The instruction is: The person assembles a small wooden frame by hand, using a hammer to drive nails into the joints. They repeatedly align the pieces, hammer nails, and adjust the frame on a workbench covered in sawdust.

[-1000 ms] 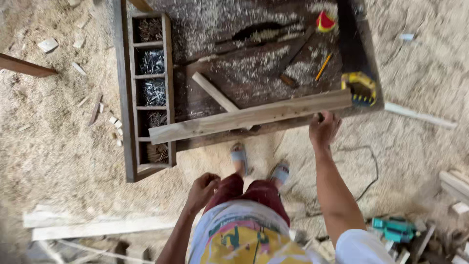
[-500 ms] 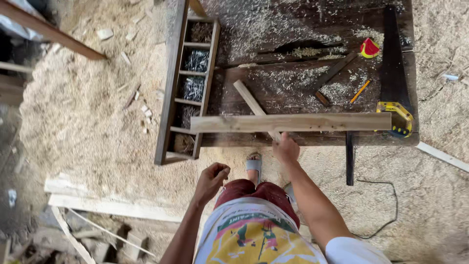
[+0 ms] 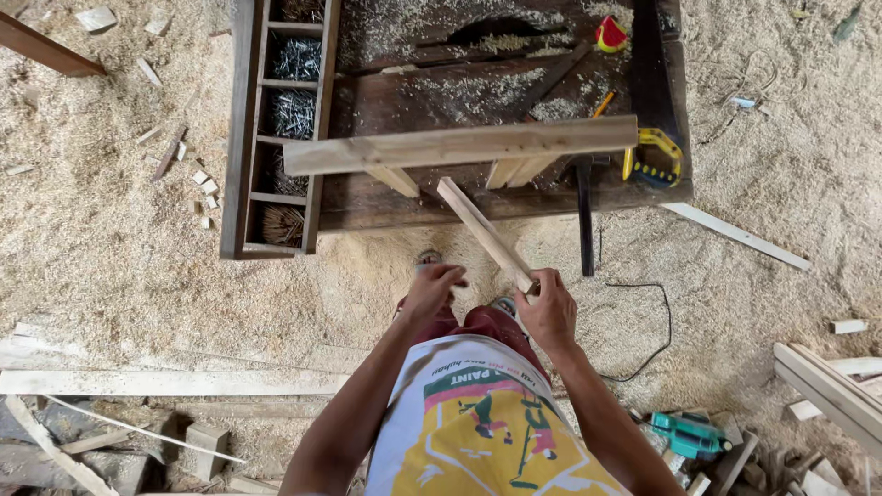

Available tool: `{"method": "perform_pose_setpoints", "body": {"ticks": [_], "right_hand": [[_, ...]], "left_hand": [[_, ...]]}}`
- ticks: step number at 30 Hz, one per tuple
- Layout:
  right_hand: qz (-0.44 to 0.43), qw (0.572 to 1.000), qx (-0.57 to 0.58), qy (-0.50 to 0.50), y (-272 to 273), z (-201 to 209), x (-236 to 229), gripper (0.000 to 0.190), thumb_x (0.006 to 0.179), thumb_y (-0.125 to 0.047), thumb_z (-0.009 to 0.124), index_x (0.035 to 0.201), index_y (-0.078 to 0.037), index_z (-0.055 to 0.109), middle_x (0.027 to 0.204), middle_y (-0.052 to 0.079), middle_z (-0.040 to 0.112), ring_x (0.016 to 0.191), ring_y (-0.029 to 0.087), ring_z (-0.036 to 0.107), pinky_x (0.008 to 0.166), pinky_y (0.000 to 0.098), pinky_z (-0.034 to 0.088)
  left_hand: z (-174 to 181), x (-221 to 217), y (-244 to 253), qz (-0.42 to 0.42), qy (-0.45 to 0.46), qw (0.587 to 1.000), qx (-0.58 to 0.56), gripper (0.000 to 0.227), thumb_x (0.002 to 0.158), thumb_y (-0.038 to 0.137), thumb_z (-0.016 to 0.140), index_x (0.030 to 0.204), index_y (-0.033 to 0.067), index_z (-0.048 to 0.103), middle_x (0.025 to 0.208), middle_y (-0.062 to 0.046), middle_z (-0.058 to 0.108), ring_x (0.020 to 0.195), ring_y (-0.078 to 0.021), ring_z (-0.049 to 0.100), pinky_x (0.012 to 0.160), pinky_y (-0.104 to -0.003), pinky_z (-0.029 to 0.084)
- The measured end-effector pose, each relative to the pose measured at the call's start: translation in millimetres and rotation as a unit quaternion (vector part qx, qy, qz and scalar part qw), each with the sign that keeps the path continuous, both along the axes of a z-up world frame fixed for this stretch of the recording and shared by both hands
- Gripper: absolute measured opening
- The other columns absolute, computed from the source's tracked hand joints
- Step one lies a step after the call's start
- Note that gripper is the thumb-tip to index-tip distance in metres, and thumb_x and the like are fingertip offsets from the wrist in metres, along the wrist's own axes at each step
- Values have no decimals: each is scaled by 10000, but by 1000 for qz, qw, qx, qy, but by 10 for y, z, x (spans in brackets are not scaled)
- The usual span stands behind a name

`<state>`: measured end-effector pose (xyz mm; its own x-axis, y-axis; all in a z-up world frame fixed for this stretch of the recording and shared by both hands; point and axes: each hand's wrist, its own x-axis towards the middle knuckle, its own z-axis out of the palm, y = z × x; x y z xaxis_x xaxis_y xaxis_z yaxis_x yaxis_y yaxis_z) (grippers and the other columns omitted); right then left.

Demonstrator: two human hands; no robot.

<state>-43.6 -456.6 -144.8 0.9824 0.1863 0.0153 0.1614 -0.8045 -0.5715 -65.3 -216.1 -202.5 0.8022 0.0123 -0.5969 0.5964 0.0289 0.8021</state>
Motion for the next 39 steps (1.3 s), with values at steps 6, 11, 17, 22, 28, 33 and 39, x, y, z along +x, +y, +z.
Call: {"method": "perform_pose_setpoints", "body": {"ticks": [6, 11, 17, 22, 28, 33, 39], "right_hand": [[-106, 954, 215, 178, -164, 134, -320, 318, 871, -281, 796, 863, -40, 589, 718, 108, 739, 574, 156, 706, 448, 310, 526], [-148, 847, 363, 358, -534, 251, -520, 342, 959, -352, 694, 899, -27, 606, 727, 153, 707, 473, 188, 617, 376, 273, 444], [57, 914, 353, 189, -590, 405, -506, 487, 939, -325, 703, 1257, 7, 543, 1082, 173, 708, 884, 191, 723, 710, 277, 638], [95, 980, 171, -18, -207, 336, -209, 387, 942, -241, 762, 1287, -109, 648, 1172, 168, 705, 949, 231, 744, 725, 316, 648], [142, 963, 228, 28, 385, 298, 655, 334, 1051, -212, 611, 1351, -69, 639, 1230, 161, 729, 996, 224, 755, 765, 316, 633], [183, 947, 258, 61, 741, 364, 1162, 265, 1025, -175, 682, 1203, 22, 697, 1172, 203, 758, 1021, 273, 752, 861, 384, 655], [137, 930, 283, 192, 974, 425, 1440, 330, 972, -223, 678, 1181, 33, 669, 1149, 213, 739, 995, 275, 745, 815, 375, 643]], "left_hand": [[-639, 232, -631, 164, 137, 937, -277, 349, 1049, 405, 659, 1021, 58, 679, 767, -33, 661, 523, -90, 479, 468, -252, 374], [-602, 50, -842, 185, 95, 922, -326, 245, 984, 341, 716, 949, 99, 731, 670, 35, 637, 489, -41, 385, 443, -222, 309], [-83, 6, -837, 195, 103, 907, -359, 285, 962, 425, 700, 846, 168, 656, 587, 83, 502, 460, -31, 331, 413, -210, 281], [211, 55, -807, 172, 111, 896, -395, 474, 1021, 554, 649, 798, 141, 580, 665, 52, 583, 504, -48, 400, 453, -219, 352], [906, 187, 180, -50, -154, 966, 201, 388, 1000, 457, 648, 995, 100, 801, 918, -139, 818, 572, -102, 591, 488, -254, 445], [1829, 368, 1277, -49, -310, 872, 375, 269, 981, 322, 700, 1162, 128, 743, 1166, -52, 785, 883, -178, 788, 671, -348, 635], [2373, 756, 1766, -82, -409, 802, 429, 420, 929, 310, 797, 1282, 106, 697, 1258, -68, 743, 956, -214, 753, 824, -376, 613]]}}
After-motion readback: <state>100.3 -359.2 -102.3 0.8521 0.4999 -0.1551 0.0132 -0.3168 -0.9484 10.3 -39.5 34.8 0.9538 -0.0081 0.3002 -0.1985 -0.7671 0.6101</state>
